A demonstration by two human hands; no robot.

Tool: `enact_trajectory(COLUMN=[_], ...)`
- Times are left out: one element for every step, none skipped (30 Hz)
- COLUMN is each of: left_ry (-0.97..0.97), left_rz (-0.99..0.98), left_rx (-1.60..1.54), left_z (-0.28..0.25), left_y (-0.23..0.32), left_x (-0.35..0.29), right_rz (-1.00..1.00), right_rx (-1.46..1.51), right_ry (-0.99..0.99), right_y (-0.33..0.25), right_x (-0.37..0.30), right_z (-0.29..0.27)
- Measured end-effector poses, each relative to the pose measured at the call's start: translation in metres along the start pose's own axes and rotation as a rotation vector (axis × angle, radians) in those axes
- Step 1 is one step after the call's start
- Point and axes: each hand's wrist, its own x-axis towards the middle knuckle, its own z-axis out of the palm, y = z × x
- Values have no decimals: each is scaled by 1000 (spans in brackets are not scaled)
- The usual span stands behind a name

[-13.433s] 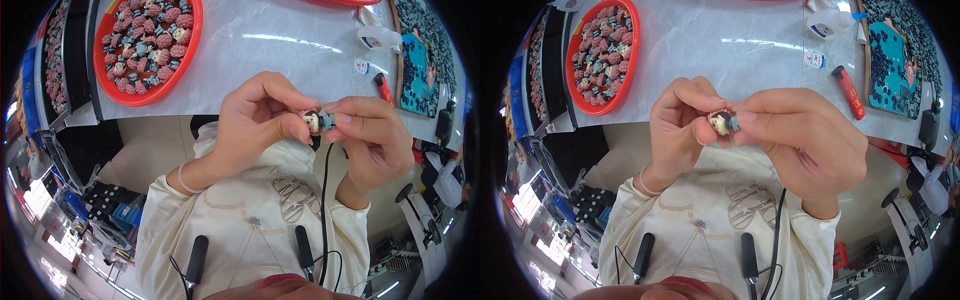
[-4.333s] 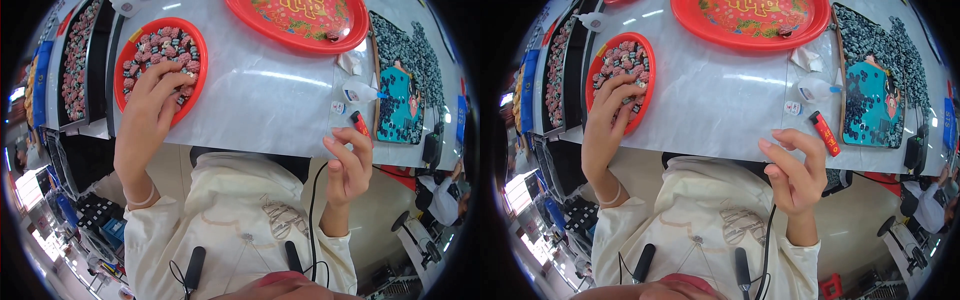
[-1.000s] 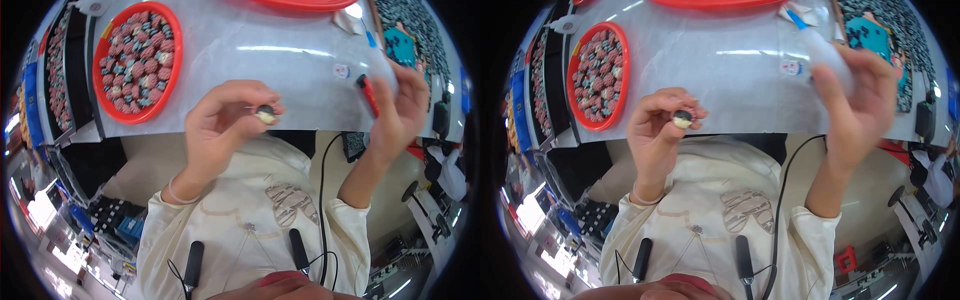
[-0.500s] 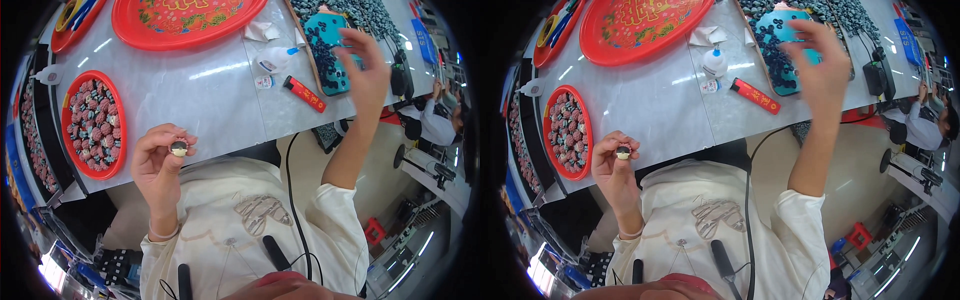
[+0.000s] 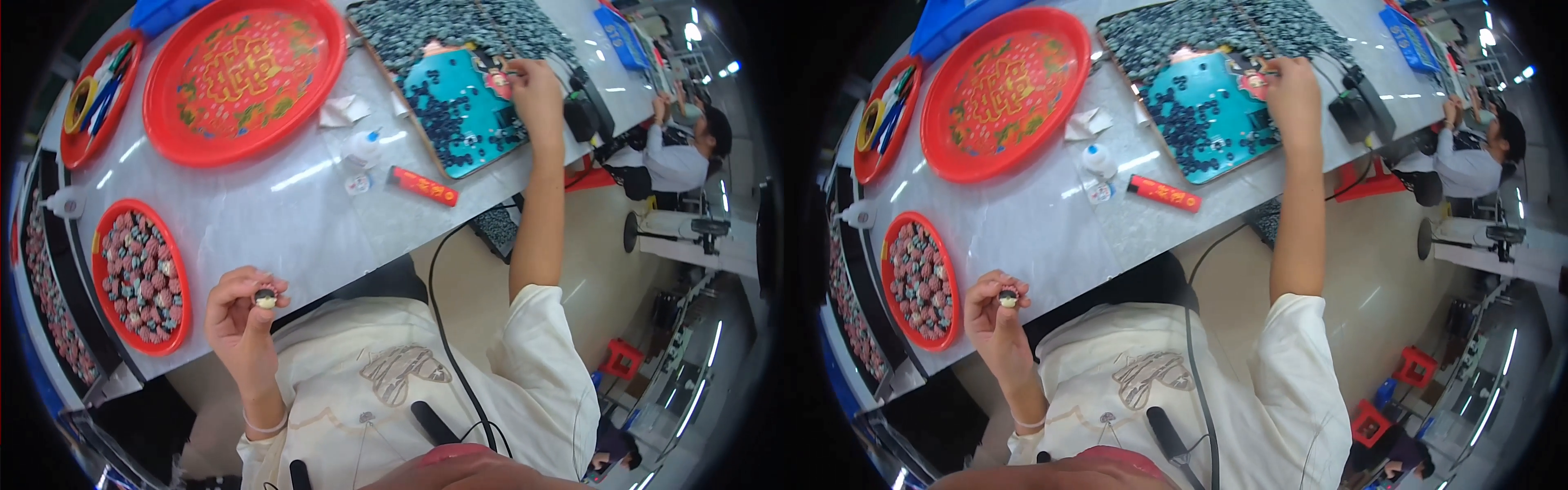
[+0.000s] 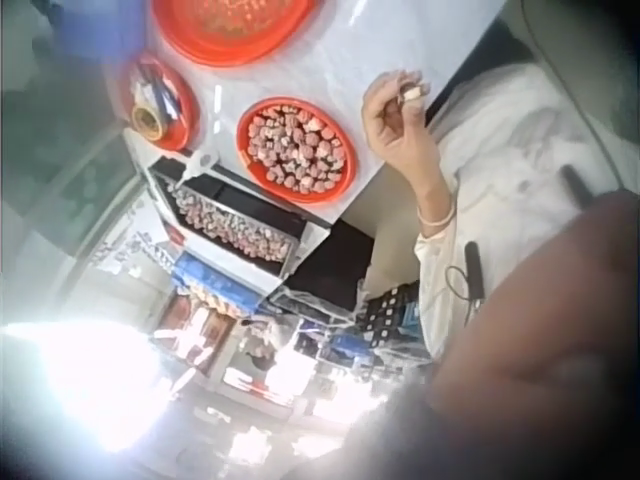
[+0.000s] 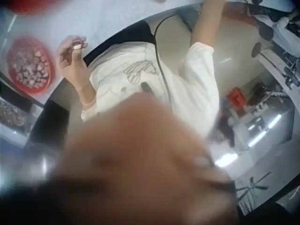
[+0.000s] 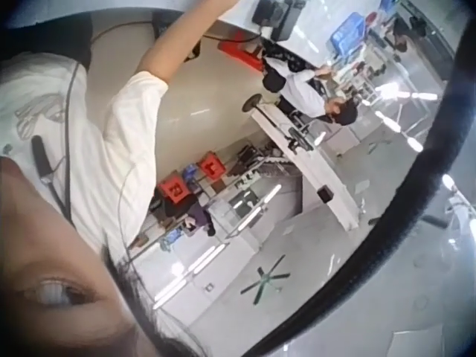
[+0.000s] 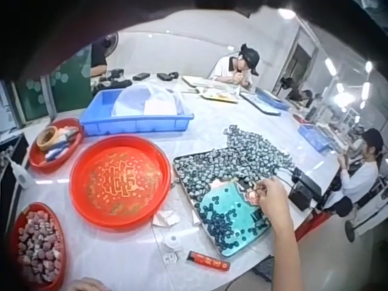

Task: The person assembles small plastic flower-shaped toy parts by hand, applying adhesive from a bottle to secure the components.

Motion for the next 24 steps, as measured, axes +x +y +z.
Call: enact_trajectory(left_ry=[-1,-17,-13,-10,-21,-17,-16,-16,-25,-36,-23,-29,-34,-35,-55,-70,-58,-64,-65,-42,-95,-143,-173,-200], left_rz=[9,14,22,30,33,36,38,36,37,36,38,26,12,11,5,-4,-10,-24,-40,-53,-58,-64,-71,-86], left_rx=[4,-5,1,7,2,0,-2,2,6,11,11,4,-1,-6,-22,-37,-38,-47,-54,-47,-89,-131,-161,-186], left_z=[1,0,0,0,0,1,1,2,3,5,2,2,2,1,3,4,6,8,11,12,14,15,15,19], left_y=[-1,-1,-2,-3,-2,-1,-1,-1,-1,-1,0,0,1,1,0,0,0,0,0,0,-1,-1,-3,-3], left_x=[1,1,2,3,2,2,2,1,1,2,-3,-4,-5,-5,-5,-5,-6,-5,-5,-4,-2,-1,0,0], right_rz=[6,-10,-4,4,9,26,44,46,27,10,27,26,32,37,39,85,128,132,155,181,168,178,128,91], right_rx=[8,75,106,137,131,166,200,204,325,446,552,551,796,1037,1034,1143,1250,1251,1343,1440,1451,1461,1553,1651], right_ry=[-42,-55,-91,-125,-116,-139,-161,-163,-125,-86,-130,-128,-166,-202,-203,-272,-351,-362,-389,-426,-475,-513,-549,-585], right_y=[0,-1,0,0,-4,-9,-13,-16,-19,-23,-40,-52,-62,-73,-81,-89,-97,-103,-107,-114,-118,-125,-131,-134], right_x=[1,1,1,2,0,-1,-4,-7,-12,-19,-25,-33,-42,-50,-56,-62,-67,-74,-81,-87,-93,-99,-105,-110], right_z=[-3,-3,-6,-9,-14,-20,-27,-27,-29,-32,-42,-50,-57,-65,-71,-76,-80,-82,-82,-82,-82,-79,-75,-73])
